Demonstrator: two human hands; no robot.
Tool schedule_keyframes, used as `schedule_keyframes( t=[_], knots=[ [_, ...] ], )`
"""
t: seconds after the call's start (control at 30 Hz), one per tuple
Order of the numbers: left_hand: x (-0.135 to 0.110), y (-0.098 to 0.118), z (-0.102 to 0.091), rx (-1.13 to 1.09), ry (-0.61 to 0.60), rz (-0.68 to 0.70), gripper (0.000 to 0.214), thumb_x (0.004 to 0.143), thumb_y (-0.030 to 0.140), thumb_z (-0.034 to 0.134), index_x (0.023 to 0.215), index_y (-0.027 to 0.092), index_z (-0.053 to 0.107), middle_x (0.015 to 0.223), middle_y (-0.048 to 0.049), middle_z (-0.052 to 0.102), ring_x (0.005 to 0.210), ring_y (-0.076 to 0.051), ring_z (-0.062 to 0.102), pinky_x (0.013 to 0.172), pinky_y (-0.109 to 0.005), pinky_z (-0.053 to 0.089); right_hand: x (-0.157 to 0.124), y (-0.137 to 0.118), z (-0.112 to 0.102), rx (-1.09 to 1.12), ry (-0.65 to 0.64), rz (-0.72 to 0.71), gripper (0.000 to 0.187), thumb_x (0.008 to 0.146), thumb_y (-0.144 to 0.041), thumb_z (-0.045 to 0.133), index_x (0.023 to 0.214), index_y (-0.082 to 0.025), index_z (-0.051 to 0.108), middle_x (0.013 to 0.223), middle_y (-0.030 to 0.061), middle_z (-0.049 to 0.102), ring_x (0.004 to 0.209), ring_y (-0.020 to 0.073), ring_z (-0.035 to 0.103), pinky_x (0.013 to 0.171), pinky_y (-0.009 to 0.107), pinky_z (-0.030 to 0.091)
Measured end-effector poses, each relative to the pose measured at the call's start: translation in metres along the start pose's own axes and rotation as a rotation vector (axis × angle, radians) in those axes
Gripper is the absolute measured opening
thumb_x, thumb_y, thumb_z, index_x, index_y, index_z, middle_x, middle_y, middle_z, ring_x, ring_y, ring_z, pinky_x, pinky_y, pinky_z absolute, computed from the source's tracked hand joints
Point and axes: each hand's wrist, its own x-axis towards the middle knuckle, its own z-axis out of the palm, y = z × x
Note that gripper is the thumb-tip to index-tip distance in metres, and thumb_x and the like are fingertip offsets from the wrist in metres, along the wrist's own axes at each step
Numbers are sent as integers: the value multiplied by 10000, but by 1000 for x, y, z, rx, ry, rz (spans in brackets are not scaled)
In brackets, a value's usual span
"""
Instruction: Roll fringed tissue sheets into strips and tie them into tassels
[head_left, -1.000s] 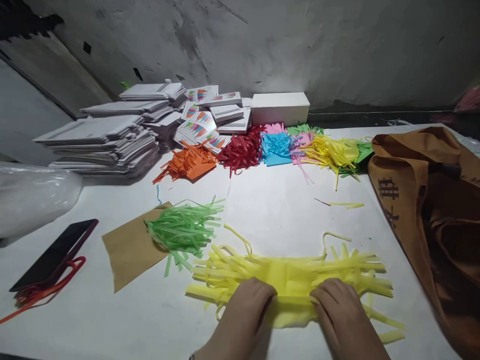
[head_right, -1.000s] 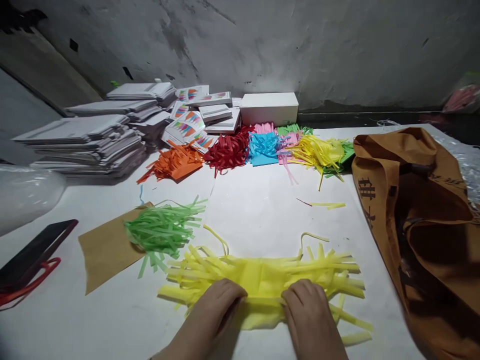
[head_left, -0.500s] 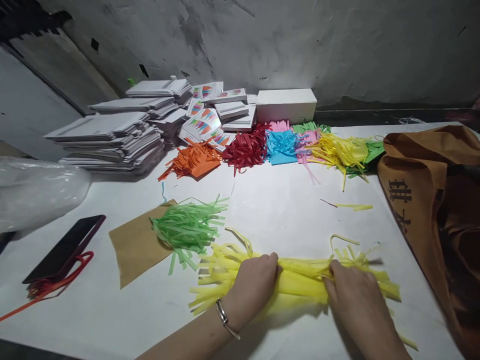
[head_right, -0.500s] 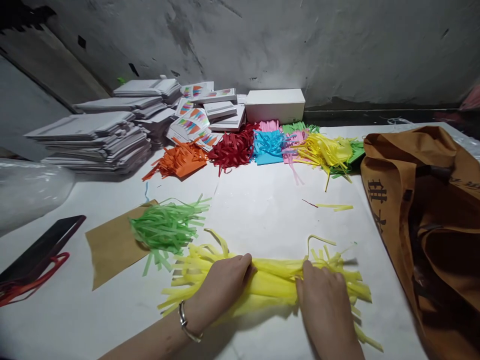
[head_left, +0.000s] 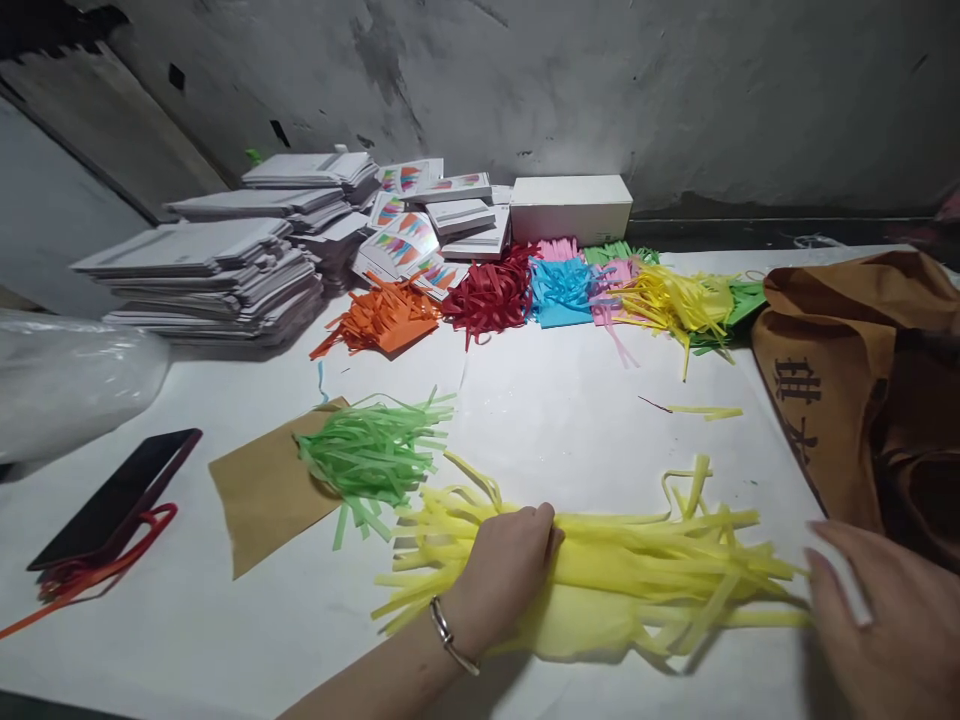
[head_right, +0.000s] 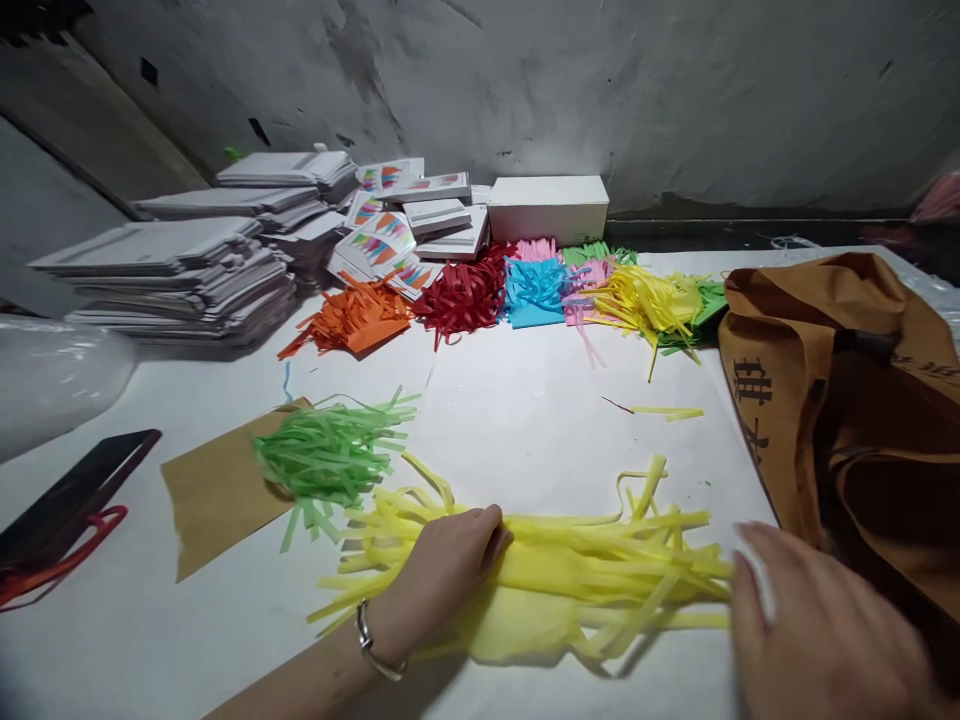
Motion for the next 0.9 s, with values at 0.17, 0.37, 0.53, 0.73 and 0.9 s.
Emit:
schedule_keyframes(
  t=[0.17,0.37,0.53,0.73,0.9],
  knots=[
    [3,-3,0,5,28,5,225,1013,266,462,897,183,636,791,-64,727,689,-237,677,590,-314,434,-5,-94,26,448,-159,-535,323,930,-64,469,1184,-155,647,1150,100,712,1067,240,651,961,372,504],
    [-15,-5,-6,-15,338,216,166,985,159,475,1086,173,606,1198,-105,648,1114,-297,551,975,-476,390,-12,-122,50,490,-122,-503,260,931,-6,461,1010,-115,684,921,97,702,897,238,649,842,366,536],
    [-30,-10,9,22,408,497,133,942,76,529,970,188,596,1016,-43,670,973,-234,543,960,-444,359,-7,-120,41,680,-190,-343,205,970,-77,459,1035,-162,634,973,71,668,896,199,612,846,334,482],
    [-37,-21,27,-40,392,532,168,982,84,495,972,201,616,897,-18,664,883,-200,537,957,-418,351,-13,-118,50,578,-211,-443,306,1002,-67,348,983,-174,633,873,44,648,875,212,572,924,402,370],
    [-48,-25,28,-167,421,417,171,995,124,490,957,214,630,1023,-30,674,960,-215,549,908,-408,360,-13,-105,55,557,-350,-347,285,1021,-102,363,872,-208,582,828,19,589,800,204,517,840,380,323]
  ],
)
